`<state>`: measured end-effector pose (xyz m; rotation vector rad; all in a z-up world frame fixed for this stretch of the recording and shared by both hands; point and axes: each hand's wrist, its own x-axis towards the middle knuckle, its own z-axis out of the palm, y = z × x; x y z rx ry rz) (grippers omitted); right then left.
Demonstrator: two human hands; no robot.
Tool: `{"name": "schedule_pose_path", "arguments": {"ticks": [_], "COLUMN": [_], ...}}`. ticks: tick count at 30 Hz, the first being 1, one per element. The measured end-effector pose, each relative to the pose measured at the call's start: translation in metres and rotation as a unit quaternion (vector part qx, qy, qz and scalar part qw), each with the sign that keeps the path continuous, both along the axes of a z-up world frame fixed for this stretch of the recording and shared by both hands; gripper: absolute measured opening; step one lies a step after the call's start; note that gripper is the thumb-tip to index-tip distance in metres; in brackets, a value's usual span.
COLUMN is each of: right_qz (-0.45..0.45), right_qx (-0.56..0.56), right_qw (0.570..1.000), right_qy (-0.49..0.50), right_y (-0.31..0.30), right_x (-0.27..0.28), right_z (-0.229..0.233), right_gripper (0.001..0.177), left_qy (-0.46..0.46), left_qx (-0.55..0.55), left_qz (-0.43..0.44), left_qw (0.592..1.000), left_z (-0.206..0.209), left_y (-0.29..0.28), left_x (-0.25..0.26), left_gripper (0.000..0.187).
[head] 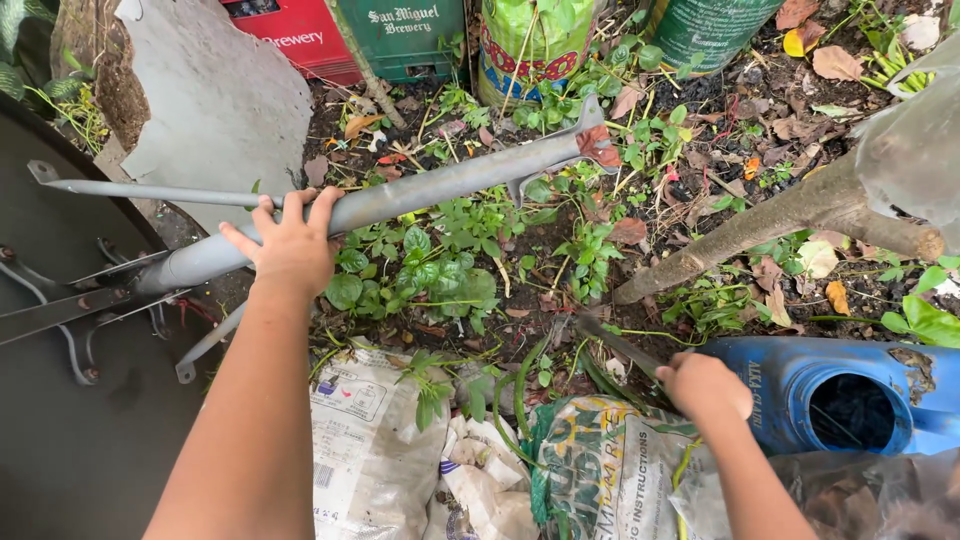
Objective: Cleaning leaves and debris from a garden area using tongs.
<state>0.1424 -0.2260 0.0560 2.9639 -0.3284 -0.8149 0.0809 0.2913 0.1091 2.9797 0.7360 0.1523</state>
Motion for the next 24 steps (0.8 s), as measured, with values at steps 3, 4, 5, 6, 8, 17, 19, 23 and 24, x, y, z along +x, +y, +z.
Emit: {"name": "schedule_pose_path", "arguments": {"ticks": [3,4,5,6,8,17,19,23,24], "right_qz": [-0.010,-0.007,-0.003,0.002,0.016,0.020,0.004,-0.122,-0.175], "right_qx": [-0.016,-0.014,-0.025,-0.035,-0.044,-0.049,-0.036,0.015,0.038], "right_qw": [1.000,1.000,1.000,0.999,0.999,0.998,0.999,0.990,0.978], "right_qy": [-0.016,-0.017,-0.012,-0.006,-0.013,0.030,0.028,0.074,0.107], "right_y": [-0.024,-0.022,-0.021,-0.021,-0.020,0.003,0.005,0.006,0.006], "right_x": [0.026,0.035,0.043,0.051,0.062,0.090,0.092,0.096,0.097], "right_z": [-0.045,-0.056,-0.067,-0.079,-0.105,-0.156,-0.164,-0.161,-0.157], "right_gripper": [0.037,0.037,0.038,0.038,0.040,0.042,0.041,0.048,0.053], "left_qy": [-0.005,-0.005,-0.010,-0.015,-0.012,0.006,0.008,0.005,-0.001], "left_qx": [0.005,0.007,0.013,0.020,0.012,0.004,-0.001,0.005,0.005], "left_qz": [0.001,0.004,-0.001,-0.005,-0.003,0.006,0.009,0.004,0.002], "left_qw": [1.000,1.000,1.000,1.000,1.000,1.000,1.000,1.000,1.000], "left_z": [-0.002,-0.002,-0.004,-0.006,-0.002,0.003,0.005,0.005,0.004], "left_y": [0.001,0.003,0.003,0.003,0.002,-0.002,-0.002,-0.002,-0.002], "left_x": [0.000,-0.001,0.000,0.001,0.000,0.001,-0.001,-0.001,-0.001], "left_gripper": [0.073,0.073,0.073,0.074,0.075,0.073,0.070,0.071,0.070]}}
